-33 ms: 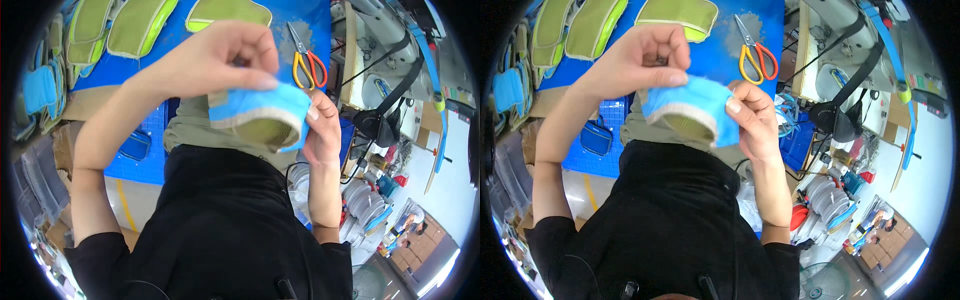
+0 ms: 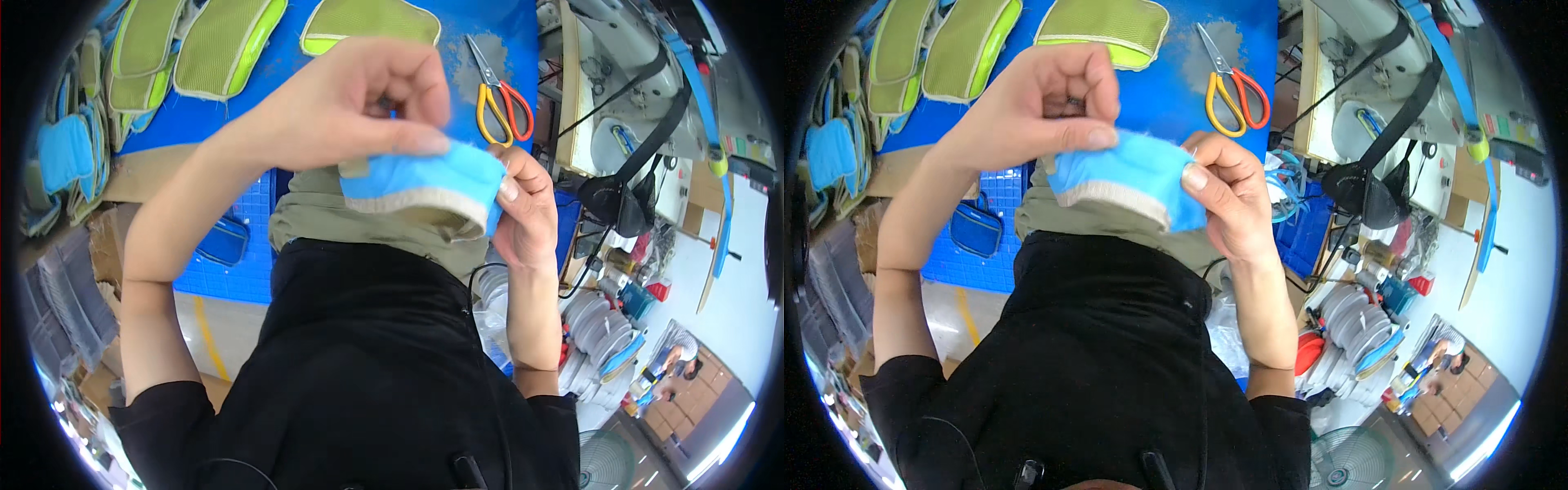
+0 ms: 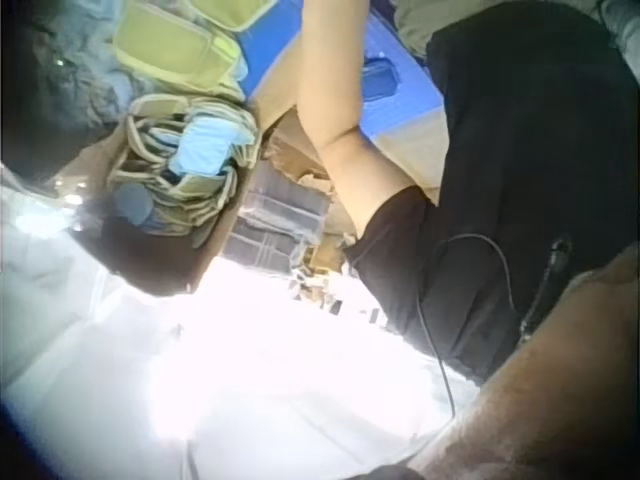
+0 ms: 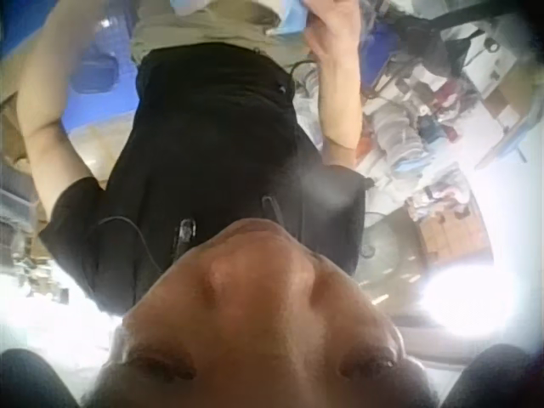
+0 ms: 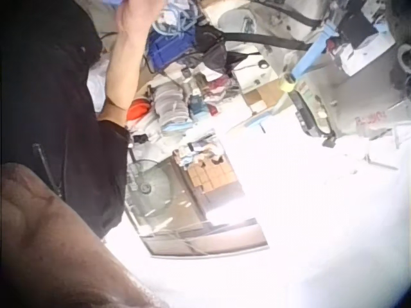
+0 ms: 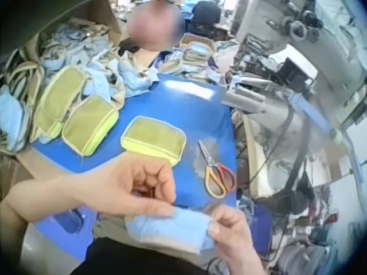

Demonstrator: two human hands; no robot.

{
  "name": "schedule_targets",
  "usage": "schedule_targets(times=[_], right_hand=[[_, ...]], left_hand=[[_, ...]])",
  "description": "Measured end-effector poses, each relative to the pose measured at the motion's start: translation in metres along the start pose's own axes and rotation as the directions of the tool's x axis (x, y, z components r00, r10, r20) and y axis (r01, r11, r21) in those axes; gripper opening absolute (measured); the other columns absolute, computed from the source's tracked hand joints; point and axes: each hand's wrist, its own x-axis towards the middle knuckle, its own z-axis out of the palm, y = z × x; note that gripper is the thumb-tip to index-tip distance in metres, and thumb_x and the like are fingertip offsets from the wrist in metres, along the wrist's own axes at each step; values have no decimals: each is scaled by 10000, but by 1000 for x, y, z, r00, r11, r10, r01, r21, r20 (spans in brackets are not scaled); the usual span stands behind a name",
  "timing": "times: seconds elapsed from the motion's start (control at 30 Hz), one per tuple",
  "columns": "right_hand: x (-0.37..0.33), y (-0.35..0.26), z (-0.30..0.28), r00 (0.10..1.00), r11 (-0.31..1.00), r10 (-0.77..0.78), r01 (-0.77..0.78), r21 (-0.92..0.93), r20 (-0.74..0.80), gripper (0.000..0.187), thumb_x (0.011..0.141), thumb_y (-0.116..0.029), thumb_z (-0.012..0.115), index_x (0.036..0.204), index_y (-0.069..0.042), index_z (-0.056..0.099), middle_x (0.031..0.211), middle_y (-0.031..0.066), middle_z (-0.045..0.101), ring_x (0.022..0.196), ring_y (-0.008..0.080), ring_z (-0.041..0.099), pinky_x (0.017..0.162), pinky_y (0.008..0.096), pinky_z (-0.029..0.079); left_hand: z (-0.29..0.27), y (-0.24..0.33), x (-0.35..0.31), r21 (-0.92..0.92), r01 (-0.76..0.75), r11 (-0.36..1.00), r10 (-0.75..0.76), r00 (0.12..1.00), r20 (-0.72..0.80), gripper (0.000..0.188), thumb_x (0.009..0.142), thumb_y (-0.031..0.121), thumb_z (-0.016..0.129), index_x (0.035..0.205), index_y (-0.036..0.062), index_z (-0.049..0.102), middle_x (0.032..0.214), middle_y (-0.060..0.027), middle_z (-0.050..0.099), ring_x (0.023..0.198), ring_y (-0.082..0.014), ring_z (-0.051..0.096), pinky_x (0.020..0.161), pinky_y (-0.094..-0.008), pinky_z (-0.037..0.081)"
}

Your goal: The person assembles small mesh pouches by inserting blue foam inserts into green mesh pockets, then uses a sewing machine to stitch the edges. They repeatedly pick up pouches, align the inserts, and sew them one at a time.

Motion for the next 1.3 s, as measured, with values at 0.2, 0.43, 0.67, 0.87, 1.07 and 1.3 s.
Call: schedule_targets(times=[0.2,0.43,0.67,0.87,1.07,1.3], right_hand=[[0,-14,2,988,997,19,-8,-71,150,164,928,-120,721,1011,15,680,955,44,645,868,99,591,779,250,453],[2,-38,28,995,864,46,6,-503,91,83,846,-48,807,870,6,749,844,31,687,789,95,638,723,253,496],[-9,-39,21,962,583,-225,261,-769,156,117,786,-31,828,861,-3,743,807,95,693,725,188,666,682,285,508],[-29,-18,12,893,434,-375,408,-803,251,160,748,-20,852,852,-5,731,815,109,696,739,223,670,675,313,515],[-37,-10,4,980,811,-165,73,-581,-108,107,899,-38,766,927,6,673,879,38,677,783,97,582,750,256,459],[-24,-19,-20,924,921,311,-234,311,-225,404,981,-175,626,1294,80,603,1198,178,703,1046,271,707,980,380,562]], left_hand=[[8,12,-7,78,-39,996,40,999,-12,208,856,49,826,906,48,624,854,-14,672,816,-80,649,765,-241,521],[18,18,-2,410,-161,898,115,984,135,189,805,-10,827,872,32,656,888,-55,665,781,-158,664,716,-270,512],[27,-23,-35,452,-291,844,480,785,-391,141,850,43,794,891,27,661,890,-53,687,803,-139,649,697,-275,508],[50,-79,-53,-127,29,992,-75,925,-372,400,842,252,846,1105,-6,690,1056,-54,719,993,-143,644,902,-327,517],[52,-70,-33,631,-296,717,526,824,-211,622,752,205,881,1290,56,607,1358,-157,628,1206,-304,632,1015,-383,505],[31,-50,13,474,-280,835,390,908,-150,312,781,73,812,1071,55,701,1196,-119,719,1099,-296,692,937,-376,548]])
